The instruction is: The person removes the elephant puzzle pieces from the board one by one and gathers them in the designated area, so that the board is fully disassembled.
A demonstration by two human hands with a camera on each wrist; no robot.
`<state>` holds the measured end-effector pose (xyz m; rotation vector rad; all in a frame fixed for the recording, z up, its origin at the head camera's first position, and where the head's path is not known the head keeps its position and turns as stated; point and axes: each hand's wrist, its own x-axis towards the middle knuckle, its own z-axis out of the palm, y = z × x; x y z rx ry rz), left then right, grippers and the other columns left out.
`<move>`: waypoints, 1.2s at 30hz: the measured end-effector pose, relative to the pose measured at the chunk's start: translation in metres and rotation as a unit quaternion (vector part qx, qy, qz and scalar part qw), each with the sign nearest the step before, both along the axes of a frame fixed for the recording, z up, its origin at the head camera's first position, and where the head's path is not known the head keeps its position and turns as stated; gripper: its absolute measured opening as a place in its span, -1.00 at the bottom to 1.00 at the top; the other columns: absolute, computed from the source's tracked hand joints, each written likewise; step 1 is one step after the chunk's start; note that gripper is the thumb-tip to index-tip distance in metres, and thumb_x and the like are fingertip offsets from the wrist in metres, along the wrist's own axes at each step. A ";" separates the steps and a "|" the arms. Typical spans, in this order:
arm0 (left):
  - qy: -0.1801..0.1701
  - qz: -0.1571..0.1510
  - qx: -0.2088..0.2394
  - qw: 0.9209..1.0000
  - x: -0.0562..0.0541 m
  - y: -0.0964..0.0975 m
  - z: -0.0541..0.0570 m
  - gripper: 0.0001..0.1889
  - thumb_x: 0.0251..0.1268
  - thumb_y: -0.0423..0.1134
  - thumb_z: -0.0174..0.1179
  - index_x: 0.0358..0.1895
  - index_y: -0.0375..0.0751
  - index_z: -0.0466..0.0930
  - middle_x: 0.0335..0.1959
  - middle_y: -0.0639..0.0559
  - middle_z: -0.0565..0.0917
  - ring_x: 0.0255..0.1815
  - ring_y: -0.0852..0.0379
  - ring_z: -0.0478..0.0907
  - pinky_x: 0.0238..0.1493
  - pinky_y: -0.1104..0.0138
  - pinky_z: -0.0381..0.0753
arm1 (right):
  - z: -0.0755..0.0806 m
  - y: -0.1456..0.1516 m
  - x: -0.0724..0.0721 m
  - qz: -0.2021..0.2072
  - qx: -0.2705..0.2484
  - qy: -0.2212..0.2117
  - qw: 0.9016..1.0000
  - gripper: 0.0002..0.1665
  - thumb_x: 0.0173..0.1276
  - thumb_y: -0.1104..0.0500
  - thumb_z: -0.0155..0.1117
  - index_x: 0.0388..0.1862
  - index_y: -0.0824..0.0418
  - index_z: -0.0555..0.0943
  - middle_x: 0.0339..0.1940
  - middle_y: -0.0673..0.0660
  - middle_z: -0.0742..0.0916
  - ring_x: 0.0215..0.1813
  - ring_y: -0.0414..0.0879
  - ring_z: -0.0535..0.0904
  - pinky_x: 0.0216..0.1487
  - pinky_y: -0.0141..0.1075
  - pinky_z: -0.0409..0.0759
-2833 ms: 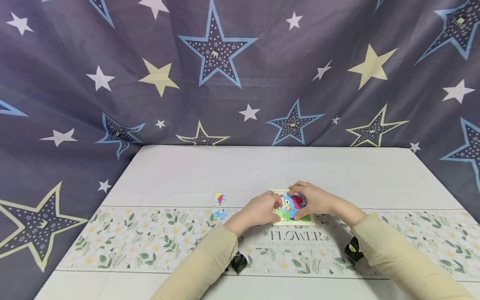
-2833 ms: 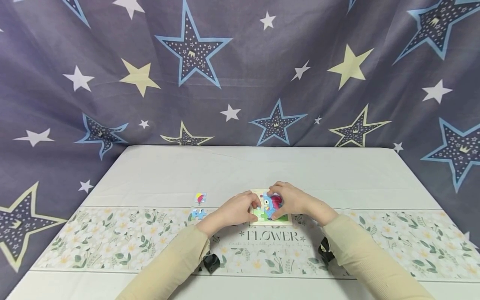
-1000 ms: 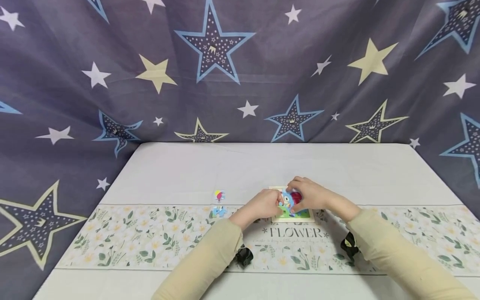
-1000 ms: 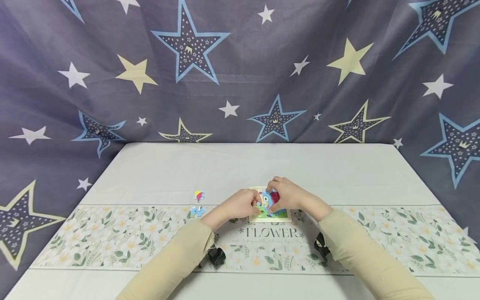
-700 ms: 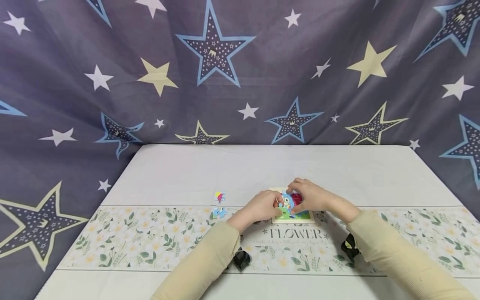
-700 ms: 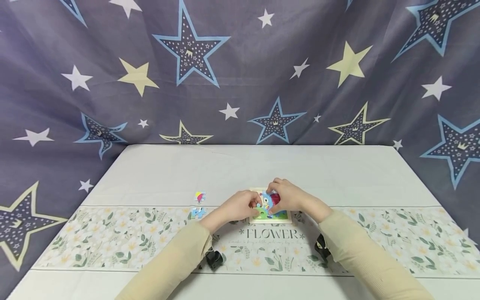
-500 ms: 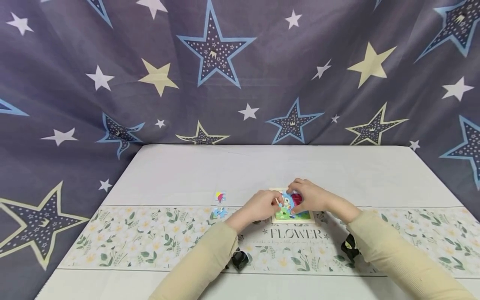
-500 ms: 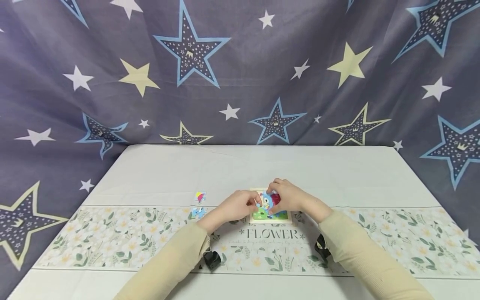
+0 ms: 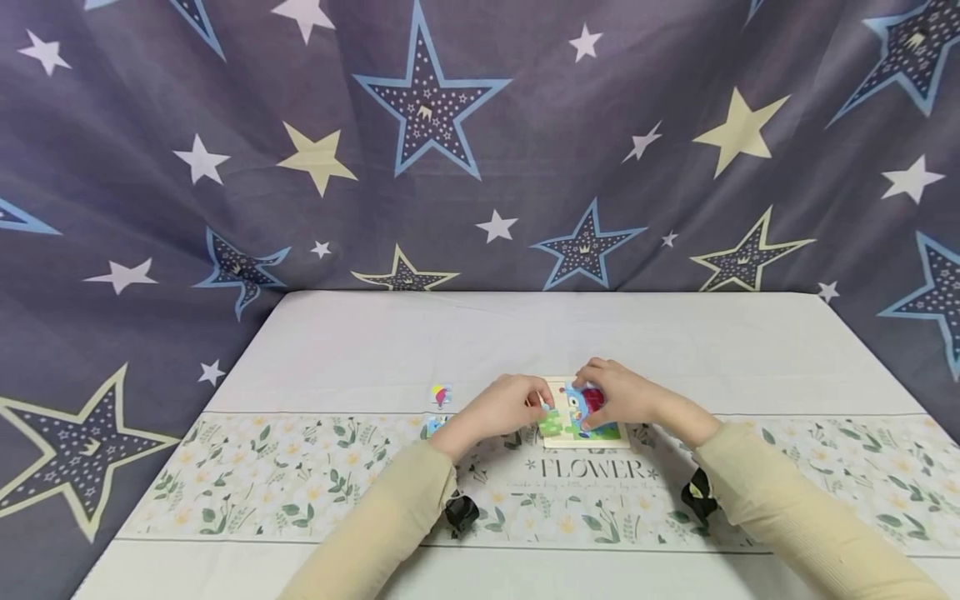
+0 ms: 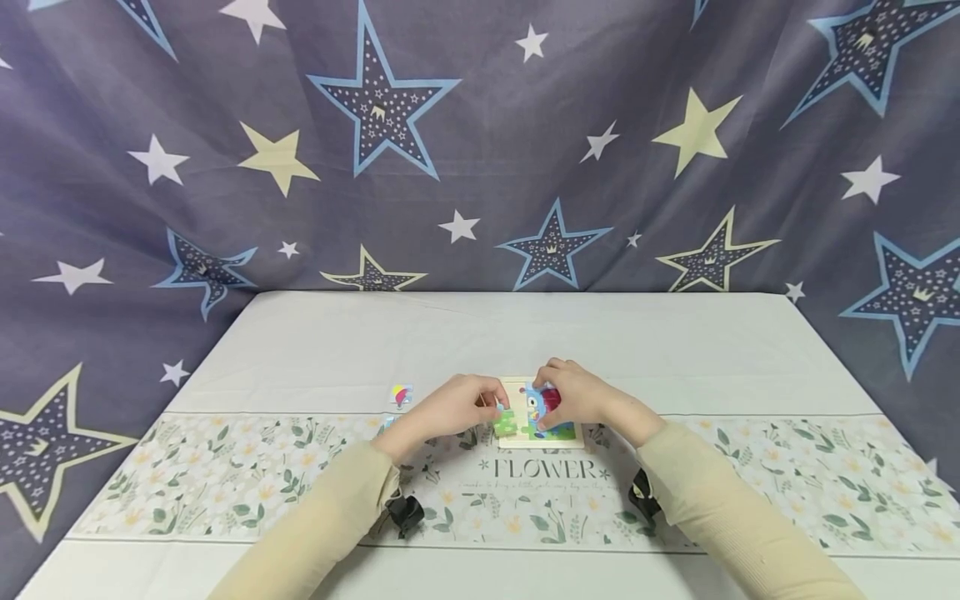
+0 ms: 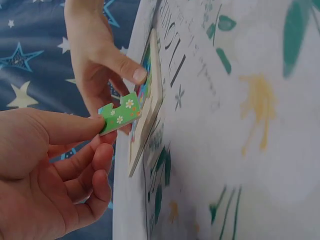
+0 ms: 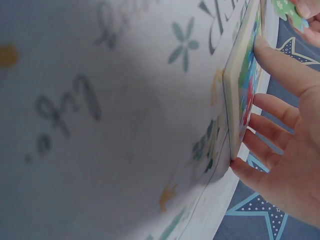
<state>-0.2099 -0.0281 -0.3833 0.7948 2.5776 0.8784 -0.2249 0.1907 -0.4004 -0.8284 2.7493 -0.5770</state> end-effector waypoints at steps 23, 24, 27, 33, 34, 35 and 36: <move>0.017 -0.032 0.015 0.999 0.003 -0.054 0.006 -0.93 0.20 -0.34 0.14 -0.28 -0.12 0.56 -0.52 0.04 0.58 -0.64 0.22 0.36 -0.57 0.40 0.37 | -0.002 -0.001 0.003 -0.012 -0.003 -0.011 1.000 -0.33 -0.07 -0.03 0.47 0.01 0.22 0.50 0.10 0.15 0.49 0.17 0.15 0.34 0.18 0.04 0.30; 0.017 -0.033 0.015 0.999 0.003 -0.056 0.006 -0.93 0.20 -0.35 0.14 -0.28 -0.12 0.56 -0.52 0.05 0.58 -0.64 0.22 0.36 -0.57 0.40 0.37 | -0.002 -0.001 0.003 -0.011 -0.003 -0.010 1.000 -0.33 -0.07 -0.04 0.46 0.00 0.22 0.50 0.10 0.16 0.49 0.17 0.15 0.34 0.18 0.04 0.30; 0.014 -0.036 0.016 0.999 0.004 -0.061 0.007 -0.92 0.19 -0.37 0.14 -0.27 -0.16 0.56 -0.54 0.11 0.54 -0.62 0.23 0.37 -0.56 0.40 0.39 | -0.002 0.000 0.003 -0.008 -0.003 -0.007 1.000 -0.33 -0.06 -0.05 0.46 0.00 0.22 0.50 0.11 0.17 0.49 0.18 0.16 0.34 0.18 0.05 0.30; 0.005 -0.040 0.017 0.999 0.006 -0.074 0.007 -0.92 0.17 -0.38 0.14 -0.28 -0.20 0.55 -0.53 0.11 0.54 -0.56 0.19 0.40 -0.48 0.37 0.41 | -0.002 0.001 0.003 -0.007 -0.010 -0.002 1.000 -0.32 -0.06 -0.05 0.45 0.02 0.22 0.49 0.10 0.18 0.50 0.18 0.17 0.34 0.19 0.06 0.28; 0.007 -0.041 0.016 0.999 0.007 -0.076 0.007 -0.93 0.17 -0.38 0.14 -0.28 -0.19 0.55 -0.52 0.11 0.54 -0.55 0.19 0.41 -0.47 0.38 0.42 | -0.002 0.001 0.004 -0.007 -0.011 -0.002 1.000 -0.31 -0.06 -0.05 0.45 0.03 0.22 0.49 0.10 0.17 0.50 0.17 0.16 0.34 0.19 0.06 0.29; 0.006 -0.040 0.015 0.999 0.007 -0.078 0.007 -0.93 0.17 -0.38 0.15 -0.29 -0.18 0.55 -0.52 0.11 0.54 -0.55 0.19 0.41 -0.47 0.38 0.42 | -0.002 0.001 0.004 -0.007 -0.012 -0.003 1.000 -0.30 -0.06 -0.05 0.46 0.05 0.21 0.48 0.09 0.16 0.50 0.17 0.15 0.35 0.18 0.06 0.29; 0.006 -0.041 0.014 0.999 0.007 -0.080 0.008 -0.94 0.18 -0.37 0.14 -0.29 -0.18 0.55 -0.52 0.11 0.54 -0.55 0.20 0.41 -0.47 0.38 0.42 | -0.001 0.001 0.004 -0.007 -0.013 -0.002 1.000 -0.29 -0.06 -0.05 0.46 0.07 0.21 0.48 0.09 0.16 0.50 0.16 0.14 0.35 0.17 0.06 0.31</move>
